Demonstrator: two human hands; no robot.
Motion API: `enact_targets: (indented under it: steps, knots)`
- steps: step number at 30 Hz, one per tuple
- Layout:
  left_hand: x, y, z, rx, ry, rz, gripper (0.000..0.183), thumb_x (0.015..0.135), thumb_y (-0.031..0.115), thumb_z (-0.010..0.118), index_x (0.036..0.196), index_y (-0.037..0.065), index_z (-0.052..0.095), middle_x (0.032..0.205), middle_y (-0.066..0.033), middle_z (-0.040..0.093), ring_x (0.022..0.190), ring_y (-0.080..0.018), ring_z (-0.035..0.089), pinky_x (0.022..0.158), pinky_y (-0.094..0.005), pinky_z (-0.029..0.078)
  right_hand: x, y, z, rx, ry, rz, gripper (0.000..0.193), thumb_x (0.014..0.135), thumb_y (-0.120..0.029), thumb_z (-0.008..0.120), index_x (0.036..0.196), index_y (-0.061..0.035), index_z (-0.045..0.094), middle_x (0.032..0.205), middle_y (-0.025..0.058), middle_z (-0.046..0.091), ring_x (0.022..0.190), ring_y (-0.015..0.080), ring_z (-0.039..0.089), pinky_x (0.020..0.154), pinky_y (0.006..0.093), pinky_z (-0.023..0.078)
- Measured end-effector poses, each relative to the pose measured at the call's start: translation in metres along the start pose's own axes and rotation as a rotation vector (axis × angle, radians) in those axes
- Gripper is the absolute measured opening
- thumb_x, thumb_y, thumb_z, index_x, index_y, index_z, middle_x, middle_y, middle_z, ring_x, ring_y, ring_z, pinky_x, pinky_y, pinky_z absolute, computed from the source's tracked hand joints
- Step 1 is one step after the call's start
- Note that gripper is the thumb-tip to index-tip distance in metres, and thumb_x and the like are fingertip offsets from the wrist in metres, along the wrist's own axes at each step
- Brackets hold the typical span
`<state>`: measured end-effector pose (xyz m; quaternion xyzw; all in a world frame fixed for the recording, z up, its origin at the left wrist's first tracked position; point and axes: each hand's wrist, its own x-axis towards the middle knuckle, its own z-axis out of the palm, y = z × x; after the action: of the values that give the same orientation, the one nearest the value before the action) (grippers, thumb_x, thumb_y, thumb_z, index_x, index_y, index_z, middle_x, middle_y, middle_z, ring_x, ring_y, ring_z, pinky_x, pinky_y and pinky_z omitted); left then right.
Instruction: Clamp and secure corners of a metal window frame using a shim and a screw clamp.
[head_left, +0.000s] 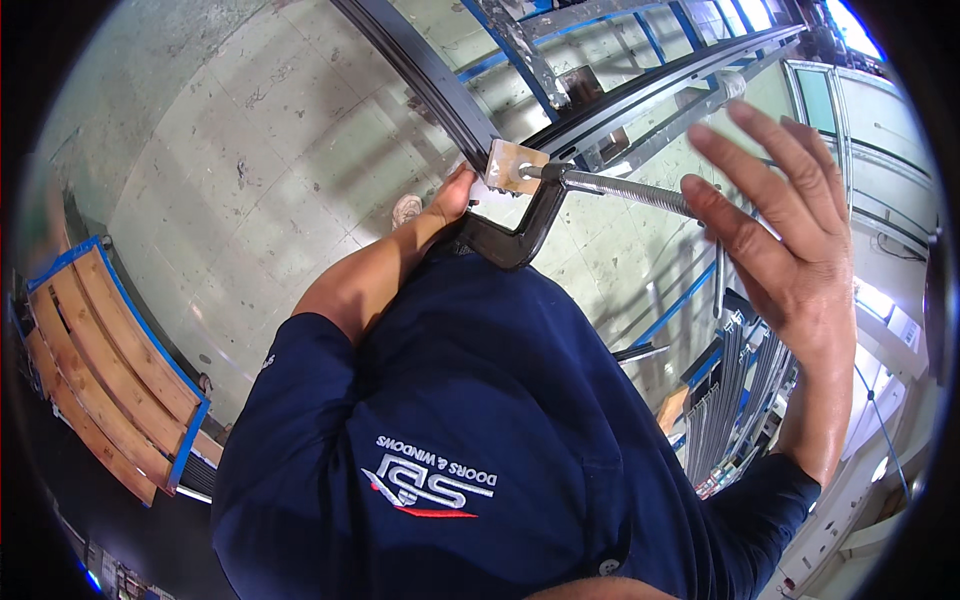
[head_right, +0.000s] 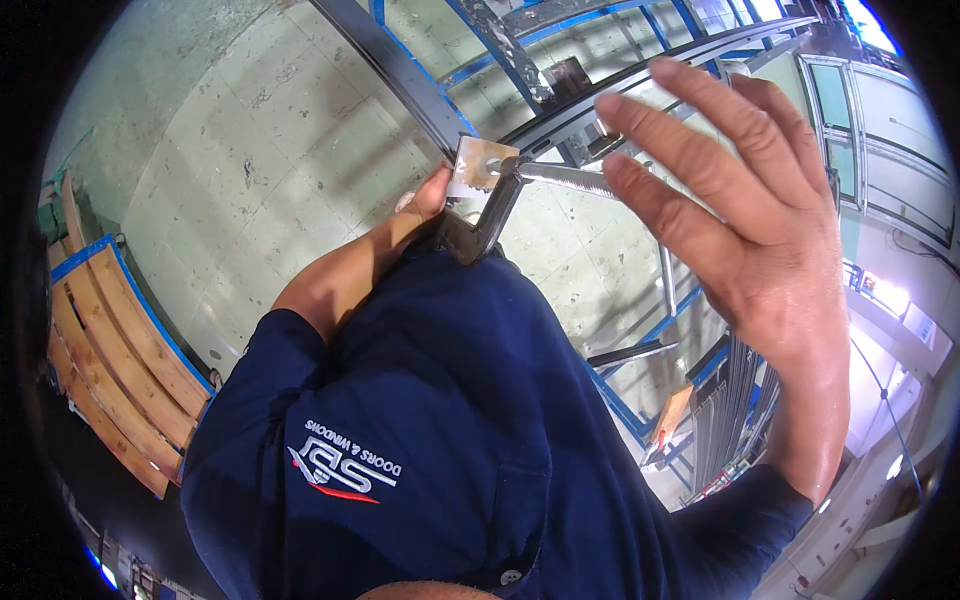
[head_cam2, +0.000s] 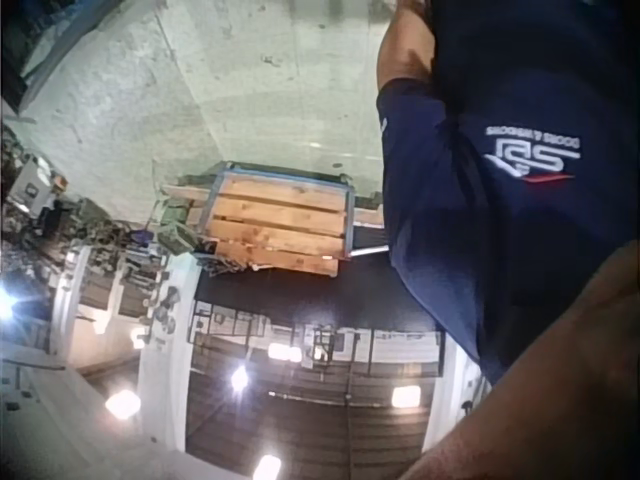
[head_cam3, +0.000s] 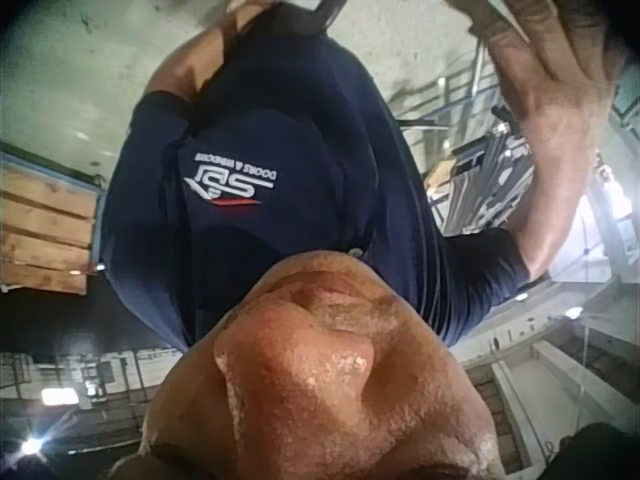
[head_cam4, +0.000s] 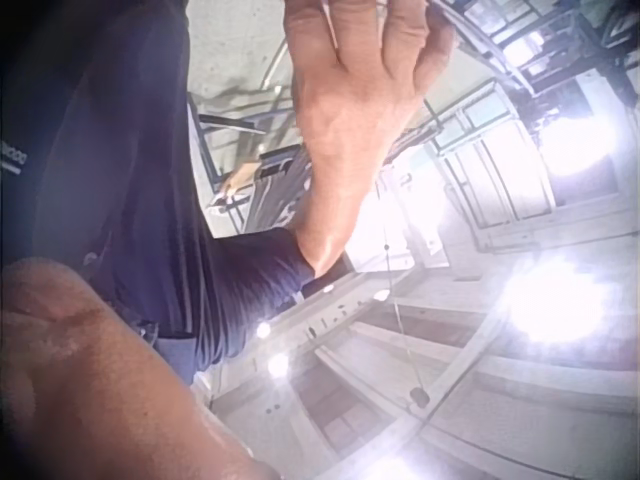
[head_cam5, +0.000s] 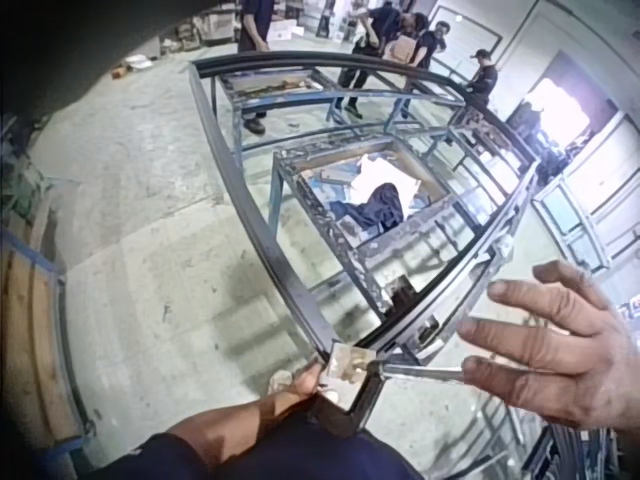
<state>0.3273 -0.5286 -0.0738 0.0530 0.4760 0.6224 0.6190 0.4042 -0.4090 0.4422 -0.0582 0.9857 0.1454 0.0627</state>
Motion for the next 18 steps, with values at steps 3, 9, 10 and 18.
enact_targets:
  steps: [3, 9, 10, 18]
  knots:
    - [-0.002, 0.005, 0.004, -0.025, -0.027, 0.051, 0.033, 0.106, 0.026, 0.033, 0.119, 0.010, 0.060, 0.089, -0.0031, 0.065, 0.071, -0.0135, 0.057, 0.065, -0.0290, 0.047, -0.005, 0.010, 0.004, -0.027, -0.084, -0.043, 0.035, 0.078, -0.024, 0.076, 0.110, -0.0106, 0.073, 0.109, 0.0069, 0.070, 0.117, 0.0277, 0.063, 0.102, 0.0482, 0.048]
    - [0.062, -0.100, -0.079, 0.413, -0.100, 0.429, 0.041, 0.102, 0.031, 0.039, 0.130, 0.007, 0.057, 0.110, -0.0078, 0.063, 0.090, -0.0172, 0.063, 0.065, -0.0297, 0.053, 0.013, -0.026, 0.002, 1.004, -0.051, 0.816, 0.033, 0.084, -0.032, 0.075, 0.106, -0.0071, 0.073, 0.084, 0.0111, 0.068, 0.081, 0.0256, 0.065, 0.076, 0.0387, 0.051]
    - [0.057, -0.085, -0.061, 0.419, -0.137, 0.413, 0.041, 0.102, 0.031, 0.039, 0.130, 0.007, 0.057, 0.110, -0.0078, 0.063, 0.090, -0.0172, 0.063, 0.065, -0.0297, 0.053, 0.004, -0.018, 0.004, 0.650, -0.008, 0.561, 0.033, 0.083, -0.032, 0.076, 0.106, -0.0079, 0.073, 0.085, 0.0113, 0.067, 0.080, 0.0262, 0.064, 0.075, 0.0395, 0.050]
    - [0.020, -0.033, -0.026, 0.190, -0.072, 0.153, 0.040, 0.102, 0.028, 0.040, 0.132, 0.007, 0.056, 0.117, -0.0080, 0.062, 0.091, -0.0162, 0.062, 0.065, -0.0293, 0.053, 0.006, -0.024, 0.018, 0.509, 0.058, 0.388, 0.048, 0.092, -0.031, 0.068, 0.133, -0.0065, 0.061, 0.081, 0.0082, 0.061, 0.065, 0.0171, 0.056, 0.065, 0.0340, 0.046]
